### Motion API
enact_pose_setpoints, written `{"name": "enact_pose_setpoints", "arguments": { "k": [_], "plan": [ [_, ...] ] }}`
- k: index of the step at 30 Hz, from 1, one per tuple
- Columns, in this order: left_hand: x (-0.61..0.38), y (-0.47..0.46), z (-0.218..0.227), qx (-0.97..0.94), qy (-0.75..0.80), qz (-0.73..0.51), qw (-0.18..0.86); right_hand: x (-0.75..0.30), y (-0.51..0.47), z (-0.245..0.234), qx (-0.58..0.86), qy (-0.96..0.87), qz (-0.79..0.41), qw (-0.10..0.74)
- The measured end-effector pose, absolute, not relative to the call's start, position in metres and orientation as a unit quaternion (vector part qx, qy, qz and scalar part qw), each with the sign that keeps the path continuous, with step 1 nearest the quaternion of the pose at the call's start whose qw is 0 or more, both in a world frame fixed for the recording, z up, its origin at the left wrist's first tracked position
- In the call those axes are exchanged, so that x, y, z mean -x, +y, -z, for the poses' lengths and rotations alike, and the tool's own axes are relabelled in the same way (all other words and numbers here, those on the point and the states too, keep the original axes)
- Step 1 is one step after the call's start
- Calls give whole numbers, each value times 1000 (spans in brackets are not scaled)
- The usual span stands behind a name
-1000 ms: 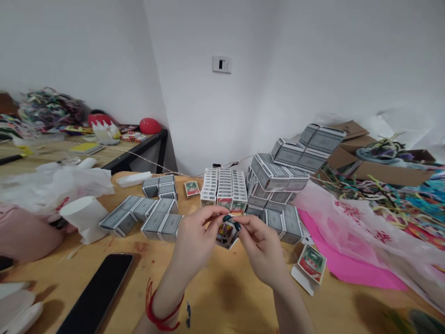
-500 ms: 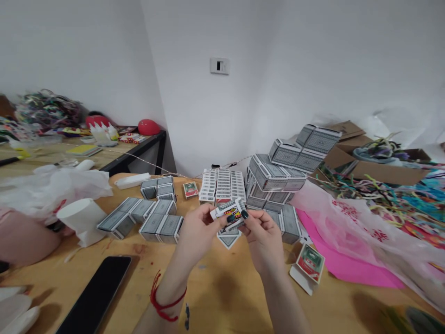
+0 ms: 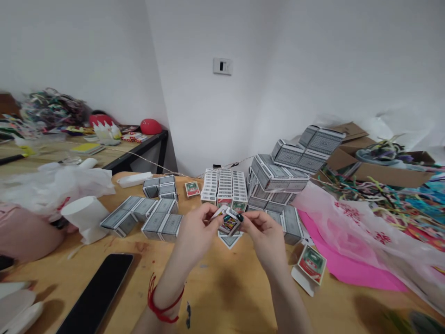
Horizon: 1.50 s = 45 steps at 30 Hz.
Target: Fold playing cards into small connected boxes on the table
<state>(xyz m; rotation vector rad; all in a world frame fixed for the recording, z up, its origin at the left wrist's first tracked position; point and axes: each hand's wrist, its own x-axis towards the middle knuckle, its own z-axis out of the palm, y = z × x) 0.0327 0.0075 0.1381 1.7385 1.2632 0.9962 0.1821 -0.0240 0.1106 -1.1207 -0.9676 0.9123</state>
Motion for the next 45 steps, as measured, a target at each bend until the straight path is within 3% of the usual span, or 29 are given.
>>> {"name": "enact_pose_setpoints", "arguments": {
  "k": [8, 18, 25, 28, 35, 40, 45],
  "plan": [
    [-34, 2, -143, -744, 476, -320, 342, -181, -27, -114, 516, -534, -349, 571],
    [-41, 3, -144, -602, 387, -386, 581, -187, -24, -109, 510, -374, -374, 678],
    [-64, -7, -135, -618, 396, -505, 455, -171, -27, -111, 462, -338, -409, 711],
    [-77, -14, -124, -586, 403, -579, 400, -153, -35, -114, 487, -316, -371, 725],
    [-91, -27, -117, -517, 372, -639, 432, -140, -44, -120, 512, -311, -338, 725],
    [-88, -29, -122, -502, 347, -613, 502, -148, -40, -119, 486, -303, -332, 750],
    [-87, -30, -125, -512, 355, -605, 495, -152, -39, -120, 475, -305, -360, 743]
  ]
}}
